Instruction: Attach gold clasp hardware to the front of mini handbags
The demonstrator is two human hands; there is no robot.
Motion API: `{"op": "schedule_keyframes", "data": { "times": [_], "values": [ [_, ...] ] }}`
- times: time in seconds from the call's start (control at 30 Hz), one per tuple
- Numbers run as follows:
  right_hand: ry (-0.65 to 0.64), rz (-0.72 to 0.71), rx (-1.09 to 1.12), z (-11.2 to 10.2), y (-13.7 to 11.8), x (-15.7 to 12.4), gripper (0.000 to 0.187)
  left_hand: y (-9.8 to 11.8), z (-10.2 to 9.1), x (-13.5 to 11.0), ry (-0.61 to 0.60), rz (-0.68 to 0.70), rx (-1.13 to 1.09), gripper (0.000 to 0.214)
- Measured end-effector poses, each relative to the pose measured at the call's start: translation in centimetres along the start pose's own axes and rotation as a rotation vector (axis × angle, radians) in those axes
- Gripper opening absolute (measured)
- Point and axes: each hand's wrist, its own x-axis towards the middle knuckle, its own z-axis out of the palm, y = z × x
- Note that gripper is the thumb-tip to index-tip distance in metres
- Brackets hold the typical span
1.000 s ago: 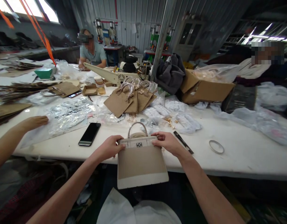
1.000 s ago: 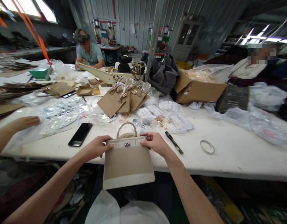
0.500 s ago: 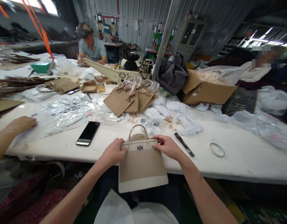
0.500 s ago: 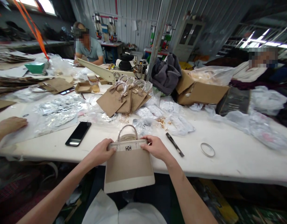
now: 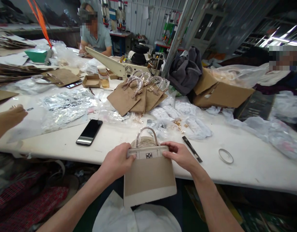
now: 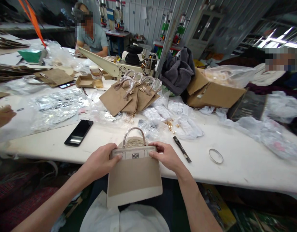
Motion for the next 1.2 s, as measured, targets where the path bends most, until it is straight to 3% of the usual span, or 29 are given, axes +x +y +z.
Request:
{"op": "schedule_keyframes", "data": {
  "times": [0.2, 0.43, 0.7, 0.9, 1.07, 1.2],
  "values": [
    [0.040, 0.040, -0.085, 0.9, 0.8, -1.0, 0.046, 0.1, 1.4, -1.0, -0.075, -0.113, 0.025, 0.013],
    [0.103, 0.019, -0.133, 1.5, 0.0, 0.3, 0.045, -1.4, 1.6, 1.0, 0.025, -0.065, 0.022, 0.015],
    [0.119, -0.074, -0.189, 1.5, 1.9, 0.9, 0.039, -2.7, 2.4, 2.9, -0.015, -0.026, -0.220, 0.021],
    [0.098, -0.014, -0.160, 1.7, 2.1, 1.1, 0.042, -5.0, 0.9, 3.5, -0.187, 0.080, -0.410, 0.033],
    [0.219, 0.072, -0.113, 2.3, 3.0, 1.1, 0.068, -4.6, 1.5, 3.0, -0.073, -0.095, -0.427, 0.032],
    [0.202, 0.127, -0.090, 2.2, 5.7, 2.7, 0.064, -4.8, 2.3, 3.3, -0.015, -0.165, -0.391, 0.036]
  ]
}}
